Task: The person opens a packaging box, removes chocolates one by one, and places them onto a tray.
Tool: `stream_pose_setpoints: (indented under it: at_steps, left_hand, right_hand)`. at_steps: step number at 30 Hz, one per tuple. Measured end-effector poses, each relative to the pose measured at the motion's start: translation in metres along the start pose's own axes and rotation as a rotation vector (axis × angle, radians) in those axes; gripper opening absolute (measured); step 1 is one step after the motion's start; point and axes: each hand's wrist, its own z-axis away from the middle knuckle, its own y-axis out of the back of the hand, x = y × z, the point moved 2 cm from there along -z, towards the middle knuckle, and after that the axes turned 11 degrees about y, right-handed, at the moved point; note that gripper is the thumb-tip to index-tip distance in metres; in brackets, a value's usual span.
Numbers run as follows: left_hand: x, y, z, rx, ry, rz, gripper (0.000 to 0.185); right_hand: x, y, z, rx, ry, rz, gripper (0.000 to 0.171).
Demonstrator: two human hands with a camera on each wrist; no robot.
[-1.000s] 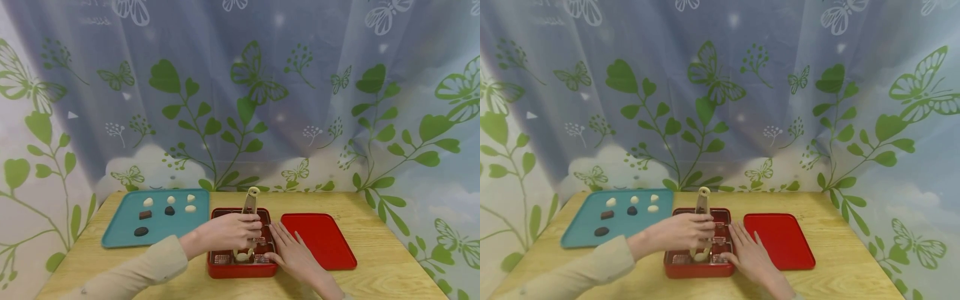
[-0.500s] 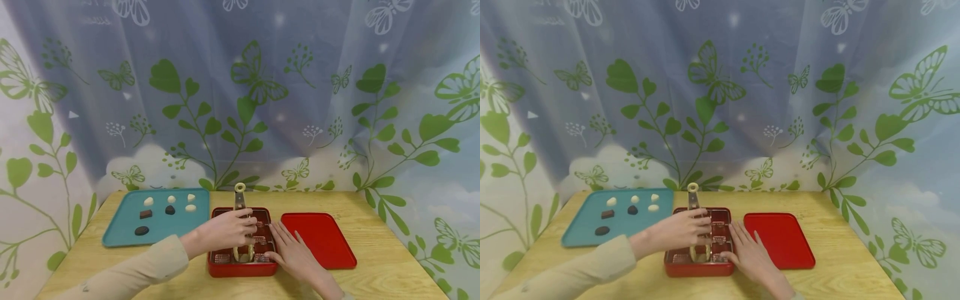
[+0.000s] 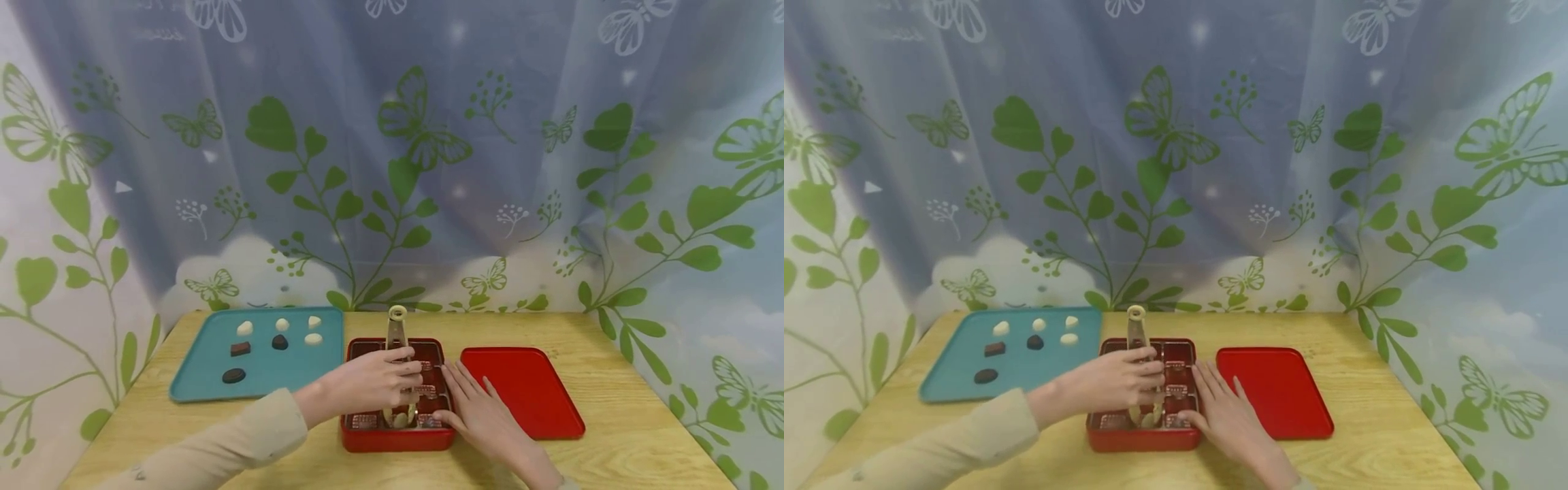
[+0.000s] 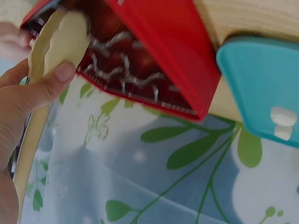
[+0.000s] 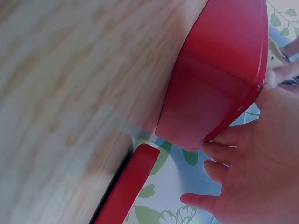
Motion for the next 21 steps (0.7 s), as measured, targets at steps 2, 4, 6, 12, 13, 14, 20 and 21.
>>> stream_pose_setpoints:
  at_steps: [2,4,6,12,13,14,20,21]
  left_hand:
    - [0.003,-0.002,0.000,0.010,-0.001,-0.003,0.040]
    - [0.003,-0.002,0.000,0.011,0.001,-0.011,0.038]
    - [0.000,-0.002,0.001,-0.001,0.016,-0.022,0.040]
    - [-0.018,0.002,0.012,0.004,0.127,0.036,0.046]
    - [-0.020,0.001,0.015,0.009,0.149,0.056,0.047]
    - [-0.022,0.001,0.018,0.018,0.170,0.081,0.047]
    - [-0.029,-0.005,0.041,0.032,0.299,0.220,0.059]
    - [-0.030,-0.006,0.045,0.042,0.320,0.238,0.059]
  right_hand:
    - [0.001,0.000,0.001,-0.004,-0.007,-0.002,0.078]
    - [0.001,0.000,0.001,-0.008,-0.009,-0.006,0.078]
    - [0.001,-0.001,0.000,-0.012,-0.010,-0.011,0.078]
    - [0.000,0.001,0.000,-0.027,-0.017,-0.031,0.079]
    - [0.000,0.001,0.000,-0.032,-0.020,-0.031,0.079]
    - [0.000,0.002,0.000,-0.033,-0.020,-0.033,0.079]
    - [0.000,0.002,0.000,-0.027,-0.015,-0.028,0.079]
    - [0.000,0.002,0.001,-0.024,-0.014,-0.026,0.079]
